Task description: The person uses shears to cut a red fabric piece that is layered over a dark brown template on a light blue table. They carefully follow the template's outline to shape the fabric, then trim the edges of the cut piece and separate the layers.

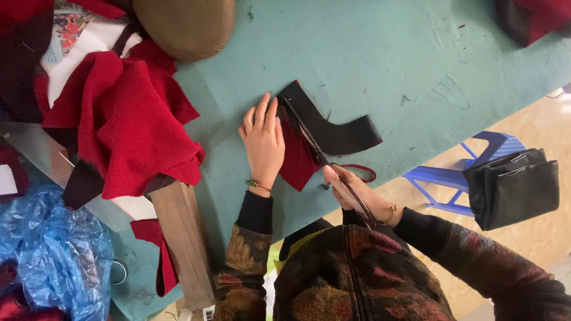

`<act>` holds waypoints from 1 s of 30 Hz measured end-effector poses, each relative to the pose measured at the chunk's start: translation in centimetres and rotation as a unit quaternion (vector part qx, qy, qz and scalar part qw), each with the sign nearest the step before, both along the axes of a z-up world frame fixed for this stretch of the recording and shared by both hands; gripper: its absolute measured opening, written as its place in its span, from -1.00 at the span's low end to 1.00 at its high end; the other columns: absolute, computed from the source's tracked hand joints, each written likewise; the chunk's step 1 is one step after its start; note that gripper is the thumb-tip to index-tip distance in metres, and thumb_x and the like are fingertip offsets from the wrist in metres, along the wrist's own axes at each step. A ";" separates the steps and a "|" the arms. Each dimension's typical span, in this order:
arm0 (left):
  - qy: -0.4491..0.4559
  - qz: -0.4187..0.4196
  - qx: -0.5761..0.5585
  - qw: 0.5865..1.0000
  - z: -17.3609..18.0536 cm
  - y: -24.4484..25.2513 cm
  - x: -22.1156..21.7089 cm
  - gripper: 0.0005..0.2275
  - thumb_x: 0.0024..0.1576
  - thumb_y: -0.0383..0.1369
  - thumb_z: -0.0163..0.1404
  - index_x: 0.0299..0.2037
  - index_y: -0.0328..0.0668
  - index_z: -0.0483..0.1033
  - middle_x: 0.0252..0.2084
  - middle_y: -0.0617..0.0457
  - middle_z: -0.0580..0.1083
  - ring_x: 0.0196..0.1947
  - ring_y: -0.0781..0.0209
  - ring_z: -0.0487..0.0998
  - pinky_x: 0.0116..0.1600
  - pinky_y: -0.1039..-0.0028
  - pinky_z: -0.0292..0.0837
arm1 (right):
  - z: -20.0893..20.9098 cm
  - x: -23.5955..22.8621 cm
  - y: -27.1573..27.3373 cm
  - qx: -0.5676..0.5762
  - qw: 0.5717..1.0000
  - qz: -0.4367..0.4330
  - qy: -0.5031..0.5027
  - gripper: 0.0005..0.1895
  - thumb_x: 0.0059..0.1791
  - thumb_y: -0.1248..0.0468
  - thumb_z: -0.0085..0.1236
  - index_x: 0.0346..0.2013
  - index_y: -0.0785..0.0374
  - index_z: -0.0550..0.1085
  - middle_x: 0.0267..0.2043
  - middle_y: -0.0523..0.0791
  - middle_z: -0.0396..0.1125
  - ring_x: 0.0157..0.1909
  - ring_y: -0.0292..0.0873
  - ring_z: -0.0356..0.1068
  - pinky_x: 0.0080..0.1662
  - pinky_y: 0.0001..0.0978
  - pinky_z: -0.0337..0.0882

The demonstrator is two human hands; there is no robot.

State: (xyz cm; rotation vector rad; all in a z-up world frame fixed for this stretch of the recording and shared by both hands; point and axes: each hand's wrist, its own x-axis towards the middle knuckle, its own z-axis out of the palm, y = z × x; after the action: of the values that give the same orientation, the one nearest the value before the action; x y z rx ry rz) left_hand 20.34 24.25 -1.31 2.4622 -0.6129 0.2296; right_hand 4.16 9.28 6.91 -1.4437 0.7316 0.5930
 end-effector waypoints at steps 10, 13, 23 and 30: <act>0.008 -0.006 -0.017 1.000 0.0 0.0 0.1 -0.71 0.36 -0.35 -0.11 0.28 0.09 0.42 0.41 0.24 0.30 0.25 0.14 0.29 0.06 0.30 0.18 | -3.0 0.3 -0.1 -0.112 0.991 0.072 -0.004 -0.32 0.10 -0.39 -0.33 -0.29 0.16 0.37 -0.65 -0.12 0.20 -0.69 -0.23 0.26 -0.60 -0.47 0.24; 0.004 -0.008 -0.030 1.000 -0.2 0.0 0.2 -0.73 0.38 -0.27 -0.12 0.26 0.07 0.44 0.39 0.23 0.31 0.24 0.13 0.30 0.06 0.31 0.20 | -3.9 0.5 -0.3 -0.145 0.984 0.106 -0.021 -0.31 0.11 -0.39 -0.37 -0.39 0.14 0.35 -0.67 -0.12 0.24 -0.64 -0.15 0.30 -0.48 -0.33 0.32; -0.007 -0.016 -0.040 0.999 1.2 0.1 0.1 -0.44 0.29 0.08 -0.03 0.41 0.03 0.27 0.39 0.13 0.31 0.27 0.09 0.29 0.07 0.28 0.21 | 0.0 1.1 -4.1 -0.019 0.994 0.036 -0.101 -0.55 0.19 -0.08 -0.30 -0.30 0.20 0.31 -0.62 -0.25 0.02 -0.66 -0.36 0.11 -0.61 -0.61 0.12; -0.044 -0.021 0.006 0.999 -0.9 -0.4 0.1 -0.67 0.10 0.02 0.18 -0.05 0.16 0.48 0.15 0.23 0.36 0.17 0.06 0.33 0.06 0.17 0.26 | -1.9 1.8 -16.1 -0.375 0.906 0.121 -0.153 -0.54 0.15 -0.08 0.02 -0.09 0.32 0.37 -0.29 0.27 0.40 -0.18 0.48 0.39 -0.13 0.24 0.33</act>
State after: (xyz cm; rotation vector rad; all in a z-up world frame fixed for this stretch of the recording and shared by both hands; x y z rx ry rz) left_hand 20.42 23.86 -2.22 2.4579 -0.7053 0.3197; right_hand 5.94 -6.79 5.06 -2.3080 0.5466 0.2491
